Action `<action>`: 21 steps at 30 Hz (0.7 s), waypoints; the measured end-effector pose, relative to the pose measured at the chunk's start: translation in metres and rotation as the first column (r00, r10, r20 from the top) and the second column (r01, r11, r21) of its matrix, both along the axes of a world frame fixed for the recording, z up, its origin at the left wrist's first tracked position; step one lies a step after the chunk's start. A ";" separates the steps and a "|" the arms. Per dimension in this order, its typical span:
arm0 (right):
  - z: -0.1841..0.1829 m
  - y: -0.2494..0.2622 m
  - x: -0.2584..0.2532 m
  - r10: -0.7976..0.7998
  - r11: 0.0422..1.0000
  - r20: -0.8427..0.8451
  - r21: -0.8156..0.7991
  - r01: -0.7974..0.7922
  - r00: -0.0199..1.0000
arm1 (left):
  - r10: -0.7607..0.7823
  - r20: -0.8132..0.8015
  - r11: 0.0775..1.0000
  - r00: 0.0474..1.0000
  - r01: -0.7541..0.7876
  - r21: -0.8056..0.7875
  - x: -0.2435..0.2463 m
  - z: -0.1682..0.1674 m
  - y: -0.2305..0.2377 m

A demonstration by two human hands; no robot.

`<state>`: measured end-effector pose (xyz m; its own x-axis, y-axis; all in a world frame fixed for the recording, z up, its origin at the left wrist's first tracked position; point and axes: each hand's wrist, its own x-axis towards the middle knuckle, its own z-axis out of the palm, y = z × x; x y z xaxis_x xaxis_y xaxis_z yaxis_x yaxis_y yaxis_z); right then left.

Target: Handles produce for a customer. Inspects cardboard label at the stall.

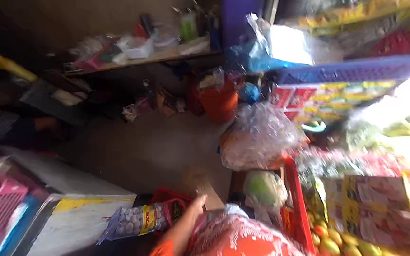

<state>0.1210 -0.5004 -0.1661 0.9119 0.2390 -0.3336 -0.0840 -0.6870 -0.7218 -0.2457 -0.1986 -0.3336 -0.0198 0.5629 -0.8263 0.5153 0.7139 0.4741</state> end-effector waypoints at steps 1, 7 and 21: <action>-0.006 -0.011 0.006 0.110 0.994 0.020 0.022 -0.110 0.994 | -0.007 0.015 1.000 1.000 0.007 0.029 0.002 0.003 0.012; -0.019 -0.042 0.014 -0.069 0.998 0.113 0.011 0.068 0.991 | 0.071 0.169 0.906 0.983 -0.134 0.401 0.053 0.028 0.107; -0.081 -0.069 0.034 -0.348 0.936 -0.109 0.021 0.352 0.931 | -0.882 0.309 0.265 0.357 -0.167 0.950 0.203 0.337 0.198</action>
